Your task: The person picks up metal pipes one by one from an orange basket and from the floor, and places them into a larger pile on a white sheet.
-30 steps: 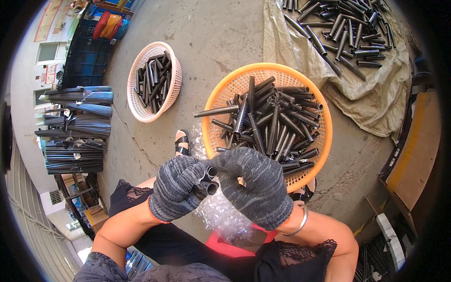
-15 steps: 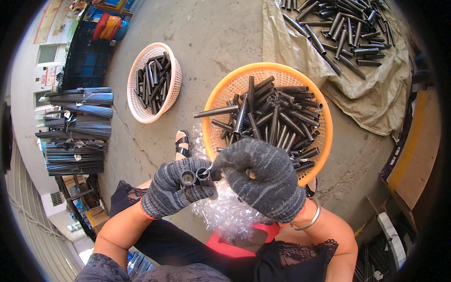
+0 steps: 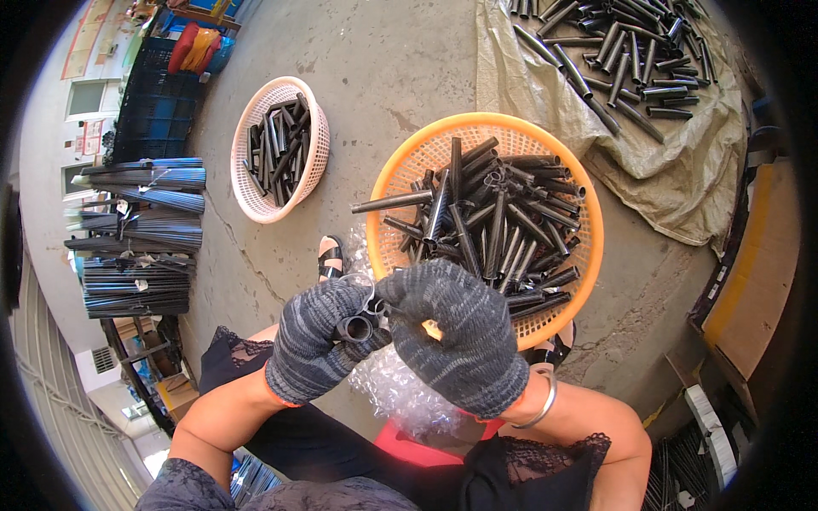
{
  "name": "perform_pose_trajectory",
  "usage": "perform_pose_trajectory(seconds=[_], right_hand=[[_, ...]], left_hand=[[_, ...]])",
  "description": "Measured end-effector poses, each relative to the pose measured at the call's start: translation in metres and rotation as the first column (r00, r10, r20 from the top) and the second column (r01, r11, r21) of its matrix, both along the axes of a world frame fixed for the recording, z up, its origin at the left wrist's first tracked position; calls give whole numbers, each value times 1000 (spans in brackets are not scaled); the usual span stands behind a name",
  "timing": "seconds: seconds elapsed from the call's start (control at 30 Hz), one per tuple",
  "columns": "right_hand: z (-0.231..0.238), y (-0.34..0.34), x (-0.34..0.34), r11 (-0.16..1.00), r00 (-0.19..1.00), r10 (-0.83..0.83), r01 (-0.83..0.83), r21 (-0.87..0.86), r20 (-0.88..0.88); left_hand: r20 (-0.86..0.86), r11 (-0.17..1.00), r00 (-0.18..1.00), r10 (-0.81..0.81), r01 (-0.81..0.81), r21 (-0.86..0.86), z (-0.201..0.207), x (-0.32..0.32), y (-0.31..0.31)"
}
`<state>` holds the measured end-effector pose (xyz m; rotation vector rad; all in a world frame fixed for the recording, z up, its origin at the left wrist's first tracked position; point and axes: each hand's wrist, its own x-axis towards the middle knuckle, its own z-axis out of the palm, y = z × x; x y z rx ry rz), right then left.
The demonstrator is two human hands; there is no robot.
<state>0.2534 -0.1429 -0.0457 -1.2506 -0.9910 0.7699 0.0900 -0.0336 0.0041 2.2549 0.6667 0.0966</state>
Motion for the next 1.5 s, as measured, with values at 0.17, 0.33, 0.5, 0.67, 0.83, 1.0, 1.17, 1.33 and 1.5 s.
perform_pose_trajectory(seconds=[0.17,0.33,0.5,0.67,0.83,1.0,1.17,1.33,1.5], right_hand=[[-4,2,-8,996,998,-61,62,-57,15],[-13,2,-12,999,994,-34,31,-29,-100],[-14,3,-2,1000,998,-7,5,25,70],[-15,7,13,996,988,-43,31,78,149],[-13,1,29,996,951,-66,44,-81,-301],[-21,-2,28,995,936,62,-87,-55,-346],[-12,-3,20,991,974,116,-127,-46,-192],[4,14,15,995,952,100,-98,24,-291],[1,17,11,992,982,124,-118,52,-140]], left_hand=[[57,965,995,-84,67,254,3,10,1],[-60,941,986,-158,168,293,1,9,1],[-20,984,985,-173,172,-44,7,14,6],[-98,810,988,-122,42,-584,8,10,14],[-92,639,933,-348,164,-751,1,5,15],[-212,630,973,-94,-106,-769,9,11,15],[-347,738,933,100,-304,-603,25,12,17],[-314,537,908,278,-418,-733,30,17,15],[-371,643,890,266,-451,-619,35,25,14]])
